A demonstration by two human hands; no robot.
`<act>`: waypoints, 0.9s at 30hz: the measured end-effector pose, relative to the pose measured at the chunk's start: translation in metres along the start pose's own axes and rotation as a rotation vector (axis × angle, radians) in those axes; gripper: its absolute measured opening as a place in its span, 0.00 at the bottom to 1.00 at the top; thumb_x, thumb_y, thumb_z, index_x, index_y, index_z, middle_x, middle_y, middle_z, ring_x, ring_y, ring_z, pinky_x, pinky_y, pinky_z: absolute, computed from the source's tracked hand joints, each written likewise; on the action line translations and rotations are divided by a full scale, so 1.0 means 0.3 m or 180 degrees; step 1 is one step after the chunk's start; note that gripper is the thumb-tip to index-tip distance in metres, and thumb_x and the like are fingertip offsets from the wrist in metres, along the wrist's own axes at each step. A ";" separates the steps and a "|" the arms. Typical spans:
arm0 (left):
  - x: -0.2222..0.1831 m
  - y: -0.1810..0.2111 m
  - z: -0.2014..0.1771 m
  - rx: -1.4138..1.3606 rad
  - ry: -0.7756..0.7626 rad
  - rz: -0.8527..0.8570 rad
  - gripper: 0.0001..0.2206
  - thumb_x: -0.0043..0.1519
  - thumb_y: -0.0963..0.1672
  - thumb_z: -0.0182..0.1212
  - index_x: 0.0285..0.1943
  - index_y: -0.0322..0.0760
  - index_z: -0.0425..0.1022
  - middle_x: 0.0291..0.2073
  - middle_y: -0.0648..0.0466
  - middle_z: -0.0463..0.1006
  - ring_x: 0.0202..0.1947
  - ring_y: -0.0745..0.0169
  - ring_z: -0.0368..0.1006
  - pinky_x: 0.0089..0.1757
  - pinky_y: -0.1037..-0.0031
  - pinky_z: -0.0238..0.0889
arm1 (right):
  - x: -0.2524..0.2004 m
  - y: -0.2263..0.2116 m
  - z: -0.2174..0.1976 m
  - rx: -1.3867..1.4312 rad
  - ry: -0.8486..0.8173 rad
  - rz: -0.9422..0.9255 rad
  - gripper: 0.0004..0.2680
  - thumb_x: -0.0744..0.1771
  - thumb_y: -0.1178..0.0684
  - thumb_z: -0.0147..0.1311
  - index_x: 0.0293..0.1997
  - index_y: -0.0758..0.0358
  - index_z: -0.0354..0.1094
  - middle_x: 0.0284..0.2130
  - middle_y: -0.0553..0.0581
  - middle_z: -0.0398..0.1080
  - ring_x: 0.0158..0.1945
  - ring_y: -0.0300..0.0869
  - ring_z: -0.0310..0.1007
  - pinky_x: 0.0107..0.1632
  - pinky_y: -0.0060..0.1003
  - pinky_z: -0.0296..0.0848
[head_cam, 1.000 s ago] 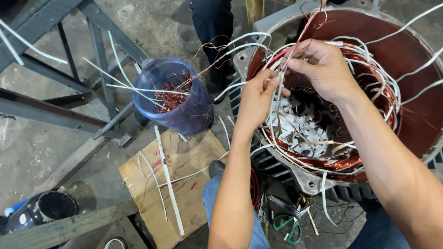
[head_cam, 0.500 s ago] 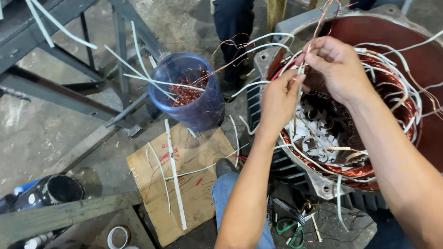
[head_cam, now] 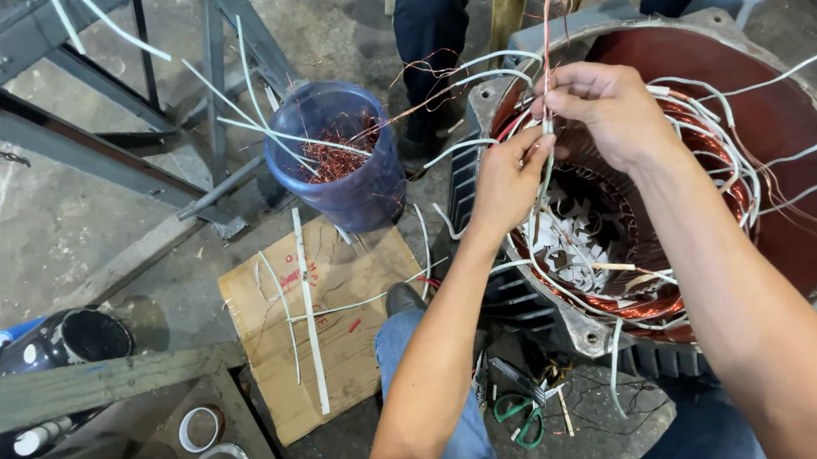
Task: Repairing the stator of a large electric motor by cutting and stripping wires.
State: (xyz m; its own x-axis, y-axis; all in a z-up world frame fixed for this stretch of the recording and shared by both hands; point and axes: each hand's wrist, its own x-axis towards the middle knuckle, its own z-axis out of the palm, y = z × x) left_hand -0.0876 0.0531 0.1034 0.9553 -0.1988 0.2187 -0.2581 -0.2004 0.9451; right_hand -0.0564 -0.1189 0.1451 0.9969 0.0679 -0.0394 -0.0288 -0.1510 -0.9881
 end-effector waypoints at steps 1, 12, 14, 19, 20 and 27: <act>0.006 0.011 -0.015 -0.0118 -0.0112 0.0021 0.12 0.68 0.46 0.58 0.40 0.33 0.84 0.20 0.53 0.77 0.19 0.63 0.63 0.27 0.71 0.59 | 0.007 0.002 -0.002 0.0173 -0.0048 0.0084 0.08 0.72 0.63 0.55 0.57 0.67 0.74 0.44 0.57 0.78 0.46 0.37 0.78 0.52 0.28 0.78; 0.042 0.012 -0.009 -0.0561 -0.0132 -0.0475 0.14 0.71 0.46 0.56 0.55 0.34 0.83 0.18 0.58 0.78 0.19 0.69 0.68 0.26 0.77 0.58 | -0.038 -0.061 -0.026 0.0325 0.0088 -0.0352 0.14 0.71 0.64 0.54 0.65 0.63 0.71 0.54 0.57 0.76 0.56 0.39 0.74 0.59 0.32 0.76; 0.038 0.021 -0.009 -0.0504 -0.0190 -0.0500 0.12 0.71 0.46 0.56 0.52 0.36 0.83 0.19 0.58 0.78 0.19 0.69 0.68 0.27 0.76 0.59 | -0.037 -0.075 -0.065 0.0733 0.0067 -0.0388 0.18 0.70 0.65 0.52 0.71 0.62 0.66 0.59 0.59 0.74 0.60 0.42 0.75 0.59 0.33 0.79; 0.038 0.031 0.007 -0.0276 -0.0009 -0.0408 0.14 0.71 0.47 0.57 0.54 0.36 0.85 0.20 0.59 0.82 0.18 0.71 0.66 0.26 0.79 0.57 | -0.017 -0.126 -0.094 0.0480 0.0235 -0.0615 0.15 0.73 0.60 0.56 0.70 0.60 0.61 0.55 0.61 0.74 0.53 0.43 0.77 0.52 0.33 0.80; 0.037 0.029 0.011 -0.0269 -0.0016 -0.0398 0.14 0.71 0.47 0.57 0.54 0.36 0.85 0.20 0.59 0.82 0.18 0.71 0.66 0.26 0.79 0.57 | -0.015 -0.132 -0.100 0.0486 0.0243 -0.0624 0.15 0.73 0.60 0.56 0.70 0.60 0.61 0.55 0.61 0.74 0.53 0.43 0.77 0.52 0.33 0.80; 0.024 0.055 0.019 0.0052 -0.0188 -0.0343 0.15 0.69 0.48 0.59 0.56 0.38 0.85 0.19 0.61 0.79 0.18 0.69 0.68 0.27 0.76 0.60 | -0.035 -0.135 -0.139 0.1403 0.0224 -0.0343 0.13 0.74 0.47 0.57 0.66 0.57 0.64 0.45 0.56 0.73 0.39 0.39 0.75 0.39 0.30 0.76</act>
